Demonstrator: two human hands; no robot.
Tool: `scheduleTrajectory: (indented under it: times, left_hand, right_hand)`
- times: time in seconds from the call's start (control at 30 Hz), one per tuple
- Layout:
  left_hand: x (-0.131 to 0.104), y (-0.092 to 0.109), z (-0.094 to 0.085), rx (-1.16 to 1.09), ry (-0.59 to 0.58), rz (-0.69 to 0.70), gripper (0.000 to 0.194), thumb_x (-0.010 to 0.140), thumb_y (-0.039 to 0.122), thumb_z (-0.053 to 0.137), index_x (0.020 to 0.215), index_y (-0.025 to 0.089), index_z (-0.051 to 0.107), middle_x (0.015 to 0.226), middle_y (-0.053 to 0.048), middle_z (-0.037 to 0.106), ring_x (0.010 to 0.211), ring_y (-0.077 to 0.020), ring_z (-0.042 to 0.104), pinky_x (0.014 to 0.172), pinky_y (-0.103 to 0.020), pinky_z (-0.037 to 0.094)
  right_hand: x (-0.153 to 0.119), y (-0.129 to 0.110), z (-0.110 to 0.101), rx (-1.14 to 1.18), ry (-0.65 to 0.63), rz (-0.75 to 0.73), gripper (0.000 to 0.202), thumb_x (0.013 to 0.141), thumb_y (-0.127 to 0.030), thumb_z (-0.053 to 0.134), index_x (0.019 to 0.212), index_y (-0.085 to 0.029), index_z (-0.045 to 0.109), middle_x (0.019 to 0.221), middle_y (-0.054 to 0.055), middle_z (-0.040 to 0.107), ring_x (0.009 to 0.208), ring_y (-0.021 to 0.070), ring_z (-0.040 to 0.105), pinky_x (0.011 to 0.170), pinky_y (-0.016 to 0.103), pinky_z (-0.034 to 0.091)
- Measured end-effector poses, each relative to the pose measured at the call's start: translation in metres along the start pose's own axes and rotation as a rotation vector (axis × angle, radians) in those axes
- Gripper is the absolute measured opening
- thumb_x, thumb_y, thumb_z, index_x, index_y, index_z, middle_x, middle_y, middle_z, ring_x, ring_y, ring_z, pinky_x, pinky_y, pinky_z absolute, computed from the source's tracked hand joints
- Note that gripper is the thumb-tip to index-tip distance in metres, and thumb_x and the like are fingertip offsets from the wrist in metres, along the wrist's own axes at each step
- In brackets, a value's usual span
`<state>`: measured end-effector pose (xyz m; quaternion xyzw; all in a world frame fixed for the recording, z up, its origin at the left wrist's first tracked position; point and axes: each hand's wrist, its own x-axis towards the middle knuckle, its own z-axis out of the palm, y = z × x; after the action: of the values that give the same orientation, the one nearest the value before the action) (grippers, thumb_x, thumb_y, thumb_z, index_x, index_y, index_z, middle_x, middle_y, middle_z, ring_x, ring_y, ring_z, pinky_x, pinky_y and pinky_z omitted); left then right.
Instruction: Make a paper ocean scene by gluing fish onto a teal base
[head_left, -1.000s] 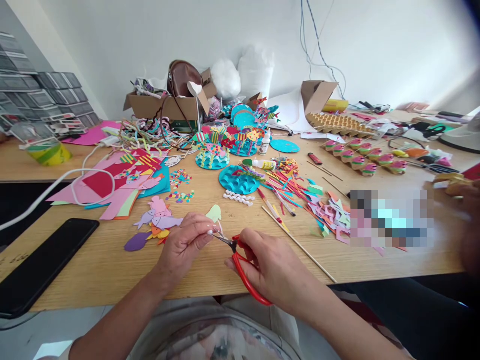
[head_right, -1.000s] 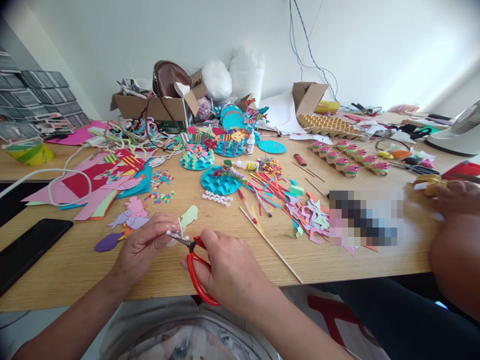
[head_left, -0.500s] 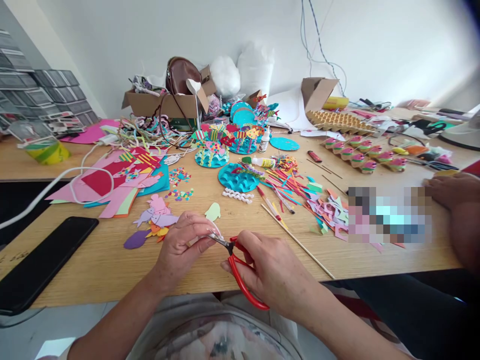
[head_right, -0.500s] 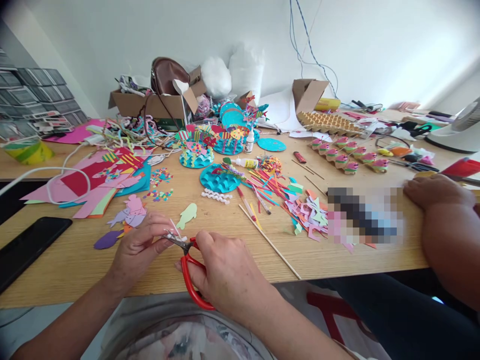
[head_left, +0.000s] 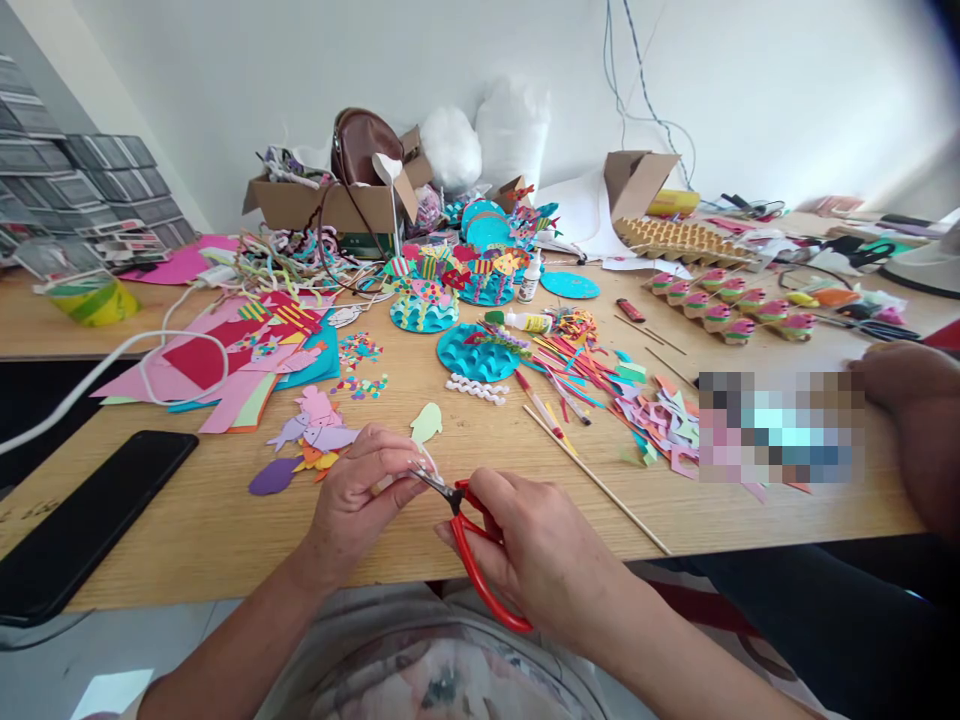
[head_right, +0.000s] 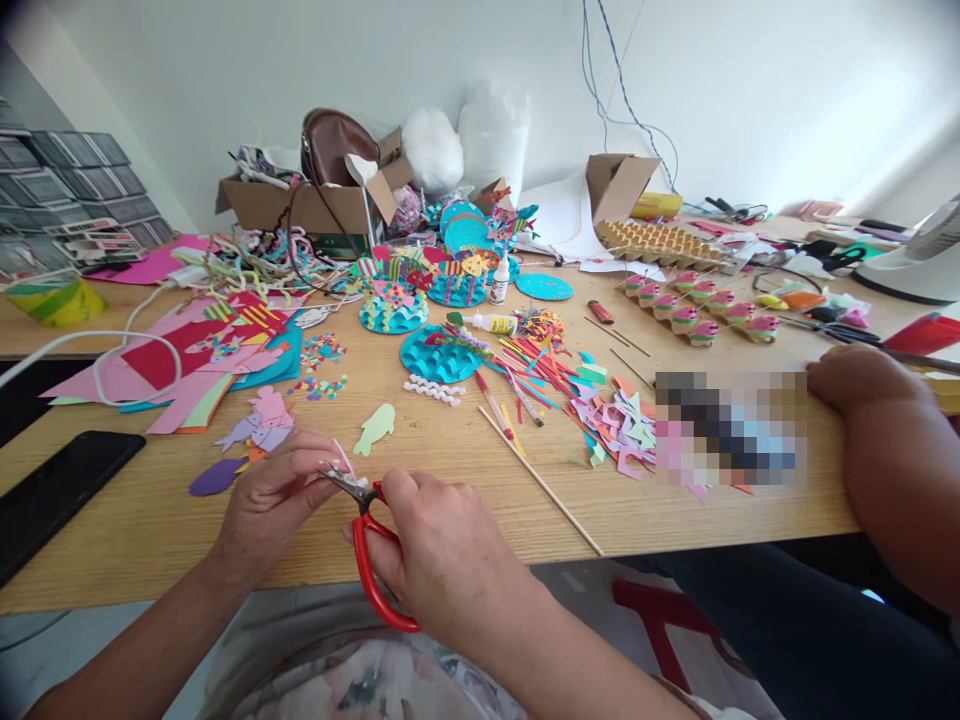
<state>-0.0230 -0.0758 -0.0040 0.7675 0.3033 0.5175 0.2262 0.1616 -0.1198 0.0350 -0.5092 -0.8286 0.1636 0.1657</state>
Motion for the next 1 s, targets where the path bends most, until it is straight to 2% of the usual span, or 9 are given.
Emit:
scheduleTrajectory:
  times: [0.13,0.3,0.4,0.5,0.63,0.77,1.0]
  left_hand:
    - [0.0,0.0,0.002,-0.013,0.016,-0.029,0.003,0.08,0.021,0.064,0.079,0.021,0.067,0.074,-0.001,0.064,0.072,-0.0139,0.058,0.064,-0.025,0.046]
    - [-0.001,-0.004,0.003,-0.056,-0.004,-0.019,0.007,0.079,0.016,0.064,0.081,0.022,0.067,0.075,0.0,0.064,0.075,-0.0133,0.056,0.067,-0.024,0.045]
    - [-0.002,-0.006,0.003,-0.099,-0.019,-0.02,0.008,0.078,0.015,0.065,0.079,0.022,0.066,0.075,0.0,0.063,0.075,-0.0129,0.055,0.068,-0.024,0.044]
    - [-0.003,-0.009,0.004,-0.161,0.008,-0.063,0.008,0.078,0.014,0.065,0.079,0.023,0.066,0.077,0.0,0.062,0.076,-0.0129,0.054,0.069,-0.024,0.045]
    - [-0.006,-0.013,0.005,-0.257,0.024,-0.122,0.007,0.081,0.019,0.061,0.083,0.024,0.066,0.083,-0.002,0.063,0.087,-0.0164,0.056,0.08,-0.03,0.046]
    - [-0.01,-0.016,0.003,-0.234,-0.022,-0.146,0.018,0.087,0.017,0.052,0.096,0.026,0.065,0.095,-0.004,0.066,0.1,-0.018,0.055,0.092,-0.036,0.043]
    - [-0.009,-0.011,0.001,-0.157,0.014,-0.08,0.019,0.082,0.012,0.058,0.093,0.025,0.067,0.088,-0.003,0.068,0.1,-0.0181,0.055,0.089,-0.034,0.044]
  right_hand:
    - [0.001,-0.003,0.003,-0.147,0.025,-0.009,0.009,0.084,-0.026,0.053,0.08,-0.018,0.051,0.069,0.002,0.061,0.055,0.014,0.054,0.05,0.024,0.023]
    - [0.004,-0.005,0.001,-0.229,-0.048,0.019,0.005,0.084,-0.022,0.053,0.08,-0.018,0.053,0.071,0.003,0.063,0.054,0.0152,0.055,0.048,0.026,0.019]
    - [0.006,-0.002,0.002,-0.141,-0.062,0.032,0.01,0.085,-0.024,0.052,0.077,-0.018,0.051,0.068,0.002,0.061,0.054,0.0135,0.053,0.049,0.025,0.021]
    - [0.008,0.001,0.003,0.077,-0.067,0.079,0.023,0.087,-0.034,0.051,0.069,-0.019,0.046,0.059,-0.002,0.054,0.048,0.0098,0.045,0.047,0.021,0.024]
    - [0.01,0.004,0.004,0.221,-0.045,0.131,0.029,0.084,-0.04,0.053,0.067,-0.02,0.042,0.055,-0.005,0.048,0.047,0.0088,0.04,0.046,0.02,0.025]
    - [0.009,0.004,0.005,0.153,-0.013,0.1,0.023,0.085,-0.038,0.052,0.074,-0.019,0.045,0.063,-0.002,0.054,0.051,0.0105,0.046,0.048,0.021,0.027]
    - [0.005,0.004,0.005,-0.088,0.067,0.015,0.019,0.084,-0.036,0.053,0.084,-0.017,0.051,0.073,0.003,0.062,0.064,0.0172,0.058,0.054,0.025,0.03]
